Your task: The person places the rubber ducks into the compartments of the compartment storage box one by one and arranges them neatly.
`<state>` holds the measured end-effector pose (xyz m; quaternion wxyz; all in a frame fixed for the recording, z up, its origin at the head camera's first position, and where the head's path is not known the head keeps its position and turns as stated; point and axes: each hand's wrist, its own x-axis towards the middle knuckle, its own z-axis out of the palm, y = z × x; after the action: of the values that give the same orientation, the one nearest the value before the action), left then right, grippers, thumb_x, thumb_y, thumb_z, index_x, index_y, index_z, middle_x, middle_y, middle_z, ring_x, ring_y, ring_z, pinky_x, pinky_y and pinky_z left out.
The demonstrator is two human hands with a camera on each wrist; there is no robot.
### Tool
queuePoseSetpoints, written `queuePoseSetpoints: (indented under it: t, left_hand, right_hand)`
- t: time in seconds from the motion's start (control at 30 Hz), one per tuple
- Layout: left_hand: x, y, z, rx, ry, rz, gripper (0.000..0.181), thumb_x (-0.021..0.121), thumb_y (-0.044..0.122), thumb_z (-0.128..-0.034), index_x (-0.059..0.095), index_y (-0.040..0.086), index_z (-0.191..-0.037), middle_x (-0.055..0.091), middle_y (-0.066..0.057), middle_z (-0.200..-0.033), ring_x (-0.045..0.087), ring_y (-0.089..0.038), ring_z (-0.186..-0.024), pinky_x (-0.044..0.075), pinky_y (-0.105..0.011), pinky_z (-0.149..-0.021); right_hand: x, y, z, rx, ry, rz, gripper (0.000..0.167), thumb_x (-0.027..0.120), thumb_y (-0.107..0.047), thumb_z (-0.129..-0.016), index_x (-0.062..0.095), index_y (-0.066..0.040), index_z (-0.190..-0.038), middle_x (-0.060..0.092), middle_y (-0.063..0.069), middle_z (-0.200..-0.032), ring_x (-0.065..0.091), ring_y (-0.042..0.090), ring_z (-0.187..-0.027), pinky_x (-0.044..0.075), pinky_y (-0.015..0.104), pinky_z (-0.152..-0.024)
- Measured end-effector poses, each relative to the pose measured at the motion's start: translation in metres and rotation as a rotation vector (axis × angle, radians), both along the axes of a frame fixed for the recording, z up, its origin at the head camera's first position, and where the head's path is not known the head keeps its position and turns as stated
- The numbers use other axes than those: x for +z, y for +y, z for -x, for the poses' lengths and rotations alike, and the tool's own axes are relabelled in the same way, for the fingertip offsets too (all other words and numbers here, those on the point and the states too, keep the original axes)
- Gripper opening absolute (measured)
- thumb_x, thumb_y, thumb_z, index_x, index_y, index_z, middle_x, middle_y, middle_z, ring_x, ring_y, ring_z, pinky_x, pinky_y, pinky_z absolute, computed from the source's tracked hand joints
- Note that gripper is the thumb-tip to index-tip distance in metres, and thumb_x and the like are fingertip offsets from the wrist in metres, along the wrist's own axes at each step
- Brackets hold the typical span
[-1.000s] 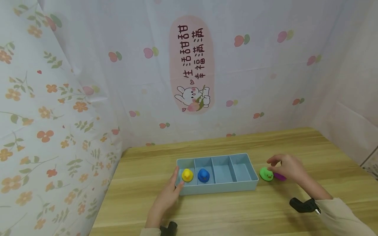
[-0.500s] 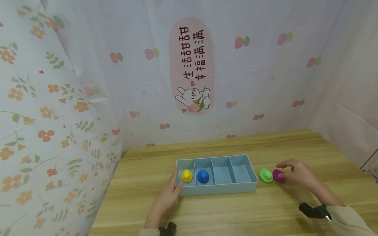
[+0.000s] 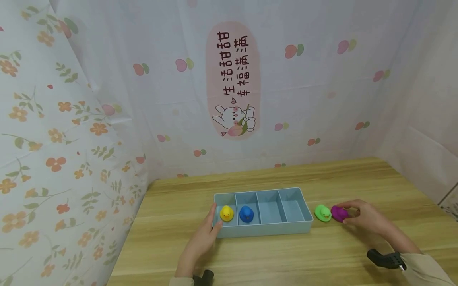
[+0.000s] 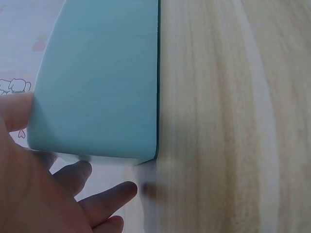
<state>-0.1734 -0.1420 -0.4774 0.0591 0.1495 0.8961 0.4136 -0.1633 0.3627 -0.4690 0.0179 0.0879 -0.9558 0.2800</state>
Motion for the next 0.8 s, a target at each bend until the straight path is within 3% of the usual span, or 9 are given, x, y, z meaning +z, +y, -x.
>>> queuePoseSetpoints:
  t: [0.27, 0.47, 0.63, 0.8]
  left_hand:
    - [0.004, 0.001, -0.002, -0.005, 0.012, 0.009, 0.065, 0.040, 0.035, -0.1029, 0.008, 0.012, -0.155, 0.016, -0.014, -0.159, 0.023, -0.041, -0.142, 0.022, -0.059, -0.113]
    - [0.004, 0.002, -0.003, 0.001, -0.007, 0.009, 0.065, 0.039, 0.037, -0.1028, 0.008, 0.015, -0.155, 0.016, -0.012, -0.159, 0.023, -0.041, -0.142, 0.022, -0.060, -0.113]
    - [0.002, 0.002, -0.002, 0.007, -0.001, 0.011, 0.064, 0.039, 0.037, -0.1029, 0.008, 0.016, -0.155, 0.015, -0.011, -0.159, 0.022, -0.039, -0.143, 0.022, -0.058, -0.114]
    - [0.002, 0.001, -0.001, 0.011, -0.001, 0.013, 0.064, 0.039, 0.036, -0.1028, 0.009, 0.015, -0.155, 0.016, -0.012, -0.159, 0.023, -0.039, -0.143, 0.022, -0.058, -0.114]
  right_hand:
    - [-0.013, 0.005, 0.005, 0.067, 0.127, 0.013, 0.052, 0.086, -0.016, -0.064, 0.068, -0.003, -0.112, 0.066, 0.014, -0.106, 0.048, -0.004, -0.094, 0.044, 0.023, -0.076]
    - [-0.020, 0.006, 0.002, 0.047, 0.072, 0.077, 0.048, 0.081, -0.011, -0.071, 0.065, 0.001, -0.115, 0.059, 0.016, -0.107, 0.042, -0.010, -0.090, 0.042, 0.016, -0.067]
    - [-0.024, 0.005, 0.002, 0.054, 0.118, 0.153, 0.044, 0.079, -0.005, -0.073, 0.063, 0.006, -0.113, 0.060, 0.017, -0.103, 0.044, -0.013, -0.087, 0.045, 0.017, -0.065]
    - [-0.028, 0.004, 0.001, 0.030, 0.120, 0.141, 0.041, 0.078, -0.007, -0.076, 0.064, 0.006, -0.112, 0.061, 0.017, -0.103, 0.043, -0.016, -0.087, 0.046, 0.016, -0.065]
